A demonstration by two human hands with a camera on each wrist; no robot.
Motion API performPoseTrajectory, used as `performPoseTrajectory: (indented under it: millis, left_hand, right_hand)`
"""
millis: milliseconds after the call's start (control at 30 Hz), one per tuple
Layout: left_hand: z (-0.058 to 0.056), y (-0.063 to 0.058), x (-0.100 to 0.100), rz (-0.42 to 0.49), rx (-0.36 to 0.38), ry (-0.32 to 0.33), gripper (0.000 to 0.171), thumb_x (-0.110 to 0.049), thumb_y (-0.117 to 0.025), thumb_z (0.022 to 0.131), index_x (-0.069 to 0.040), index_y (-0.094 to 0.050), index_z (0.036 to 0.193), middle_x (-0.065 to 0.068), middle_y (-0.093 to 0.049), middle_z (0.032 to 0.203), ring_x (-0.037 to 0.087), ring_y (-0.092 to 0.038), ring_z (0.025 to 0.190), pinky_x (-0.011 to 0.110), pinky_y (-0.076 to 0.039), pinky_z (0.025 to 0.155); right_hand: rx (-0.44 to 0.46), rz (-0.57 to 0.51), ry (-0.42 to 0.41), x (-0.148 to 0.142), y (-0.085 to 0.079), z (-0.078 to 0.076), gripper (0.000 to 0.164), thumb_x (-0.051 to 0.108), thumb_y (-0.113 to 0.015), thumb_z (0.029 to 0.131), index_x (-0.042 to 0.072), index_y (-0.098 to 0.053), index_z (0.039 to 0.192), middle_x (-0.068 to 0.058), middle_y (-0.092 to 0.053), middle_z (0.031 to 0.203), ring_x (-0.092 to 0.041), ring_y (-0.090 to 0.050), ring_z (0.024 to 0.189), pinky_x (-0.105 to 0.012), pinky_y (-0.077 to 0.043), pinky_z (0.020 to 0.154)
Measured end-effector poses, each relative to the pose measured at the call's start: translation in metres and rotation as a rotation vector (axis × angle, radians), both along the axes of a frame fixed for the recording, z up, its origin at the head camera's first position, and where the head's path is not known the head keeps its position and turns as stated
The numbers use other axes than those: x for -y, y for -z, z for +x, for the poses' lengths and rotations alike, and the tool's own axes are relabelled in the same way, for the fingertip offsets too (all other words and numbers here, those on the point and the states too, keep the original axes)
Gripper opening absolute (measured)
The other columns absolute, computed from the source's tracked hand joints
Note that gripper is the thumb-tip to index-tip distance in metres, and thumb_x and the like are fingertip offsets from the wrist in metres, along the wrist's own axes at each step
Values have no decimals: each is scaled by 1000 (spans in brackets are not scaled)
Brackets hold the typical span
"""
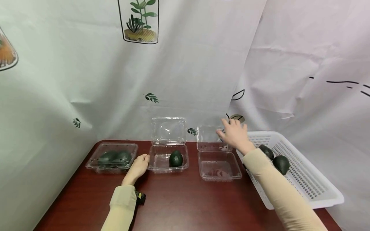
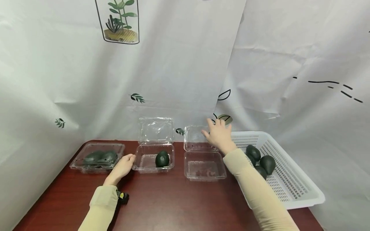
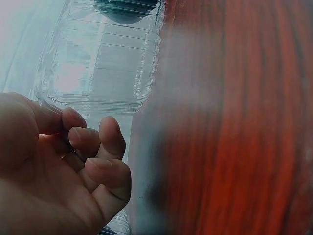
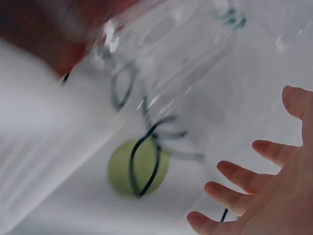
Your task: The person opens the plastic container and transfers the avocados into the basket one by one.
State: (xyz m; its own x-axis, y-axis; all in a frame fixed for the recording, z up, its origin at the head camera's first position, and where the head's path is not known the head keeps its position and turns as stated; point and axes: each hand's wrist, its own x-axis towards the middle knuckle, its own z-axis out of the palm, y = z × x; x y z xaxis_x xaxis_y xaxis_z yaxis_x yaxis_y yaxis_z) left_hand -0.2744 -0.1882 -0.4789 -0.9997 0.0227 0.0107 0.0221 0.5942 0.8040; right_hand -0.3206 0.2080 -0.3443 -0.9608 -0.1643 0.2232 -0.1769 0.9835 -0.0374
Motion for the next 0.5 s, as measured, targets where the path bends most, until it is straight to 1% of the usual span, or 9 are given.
performPoseTrajectory:
  millis: [100,233,367,500]
  left_hand:
    - [0,0,1,-6,4,-7,34,-22,-36,106,-8,-42,76,6,-40,66,20,-35,57,33,-31,58]
    - [0,0,0,-4,-8,-12,35,-21,-36,106,-8,-43,75,7,-41,66,20,-34,56,33,-31,57]
    - [1,0,0,-2,-5,-9,35,-21,-36,106,-7,-43,74,7,-41,65,20,-34,54,33,-31,56]
    - [-1,1,1,-3,3,-16,35,-22,-36,107,-8,-43,75,7,-42,66,20,-35,55,33,-32,57]
  right_hand:
    - [-28,-19,-45,24,11,1,67,52,-52,97,14,-35,150,-24,-39,144,-43,-31,133,-69,-20,102]
    - [-49,-63,-122,55,22,10,65,52,-52,97,15,-38,148,-20,-42,144,-40,-35,133,-66,-23,103]
    - [-71,-141,-195,83,27,21,61,49,-55,97,14,-43,146,-18,-45,143,-38,-38,132,-63,-27,103]
    - [-76,-231,-238,109,30,32,60,49,-56,96,16,-45,145,-16,-48,141,-36,-40,131,-61,-29,102]
